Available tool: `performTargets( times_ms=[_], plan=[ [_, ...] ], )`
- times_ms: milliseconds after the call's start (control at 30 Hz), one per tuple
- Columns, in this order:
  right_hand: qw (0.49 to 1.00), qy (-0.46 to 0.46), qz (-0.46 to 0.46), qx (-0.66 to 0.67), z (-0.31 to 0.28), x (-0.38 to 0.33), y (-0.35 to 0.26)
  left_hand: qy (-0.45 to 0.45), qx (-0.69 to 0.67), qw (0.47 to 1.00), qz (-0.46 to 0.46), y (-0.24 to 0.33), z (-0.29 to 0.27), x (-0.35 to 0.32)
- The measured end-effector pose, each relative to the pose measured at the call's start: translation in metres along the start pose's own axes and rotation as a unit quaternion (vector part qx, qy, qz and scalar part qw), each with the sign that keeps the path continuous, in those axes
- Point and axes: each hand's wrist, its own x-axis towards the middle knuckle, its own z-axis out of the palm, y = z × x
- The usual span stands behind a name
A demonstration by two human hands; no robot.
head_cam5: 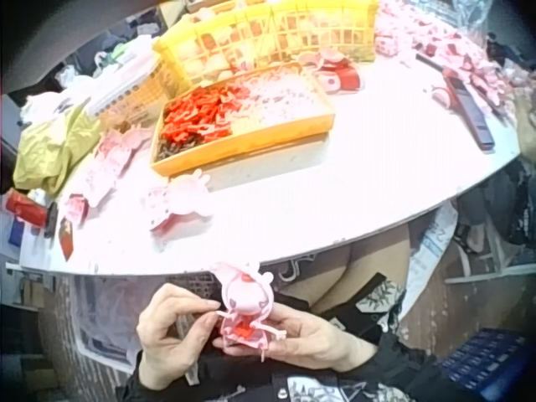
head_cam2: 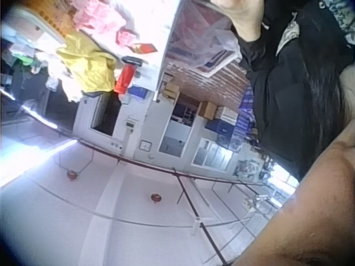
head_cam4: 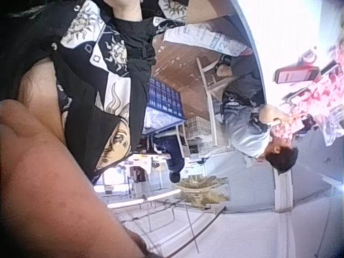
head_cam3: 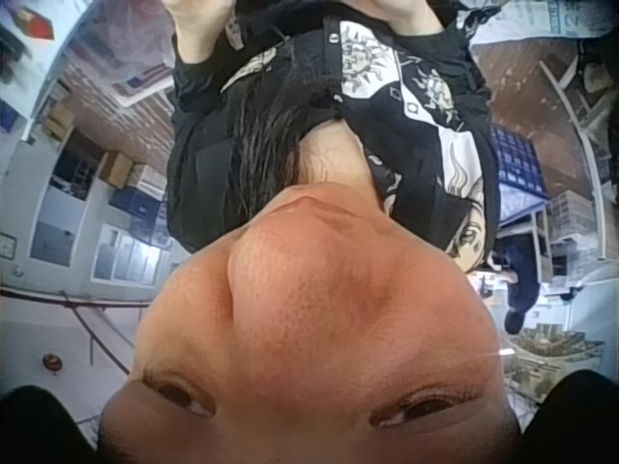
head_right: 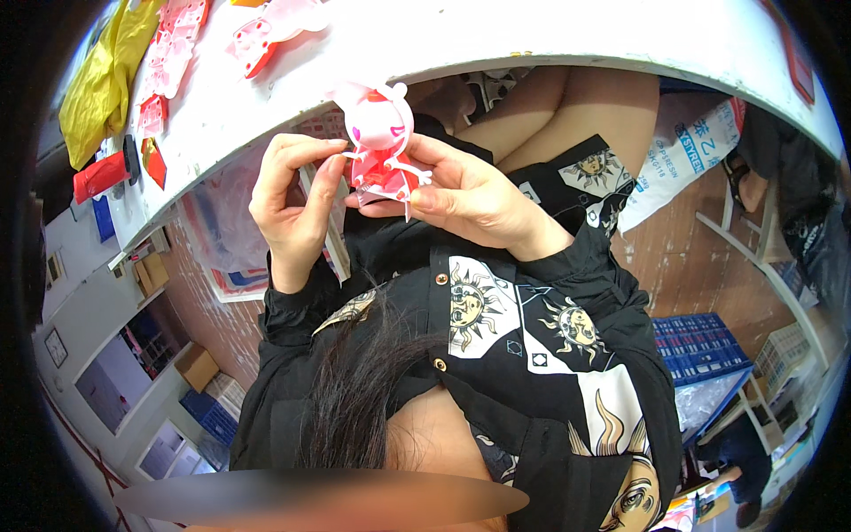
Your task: The person assembles plastic toy parts by hand, attaching the toy head to the toy body to form a character toy.
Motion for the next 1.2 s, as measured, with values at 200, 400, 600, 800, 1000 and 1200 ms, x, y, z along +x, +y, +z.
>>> performTargets(
  times_ms=[200,400,600,800,1000,1200],
  plan=[
    [0.999,0.007,-0.014,-0.043,-0.002,0.0,0.0,-0.004,-0.012,1.0,-0.004,-0.001,0.0,0.0],
    [0.999,-0.031,0.02,0.004,-0.01,-0.004,-0.002,-0.002,-0.013,1.0,0.027,-0.004,0.001,-0.002],
    [0.998,-0.051,0.026,0.029,-0.015,-0.002,-0.002,-0.014,-0.014,0.999,0.04,-0.003,0.0,0.0],
    [0.991,-0.068,0.067,0.09,-0.024,-0.004,-0.004,-0.029,-0.016,0.998,0.044,0.002,0.001,0.001],
    [0.991,-0.069,0.072,0.092,-0.027,-0.003,-0.003,-0.039,-0.022,0.998,0.042,0.001,0.0,0.001],
    [0.998,-0.017,0.046,0.041,-0.004,0.001,-0.006,-0.018,0.0,1.0,0.017,-0.004,0.001,-0.003]
  ],
)
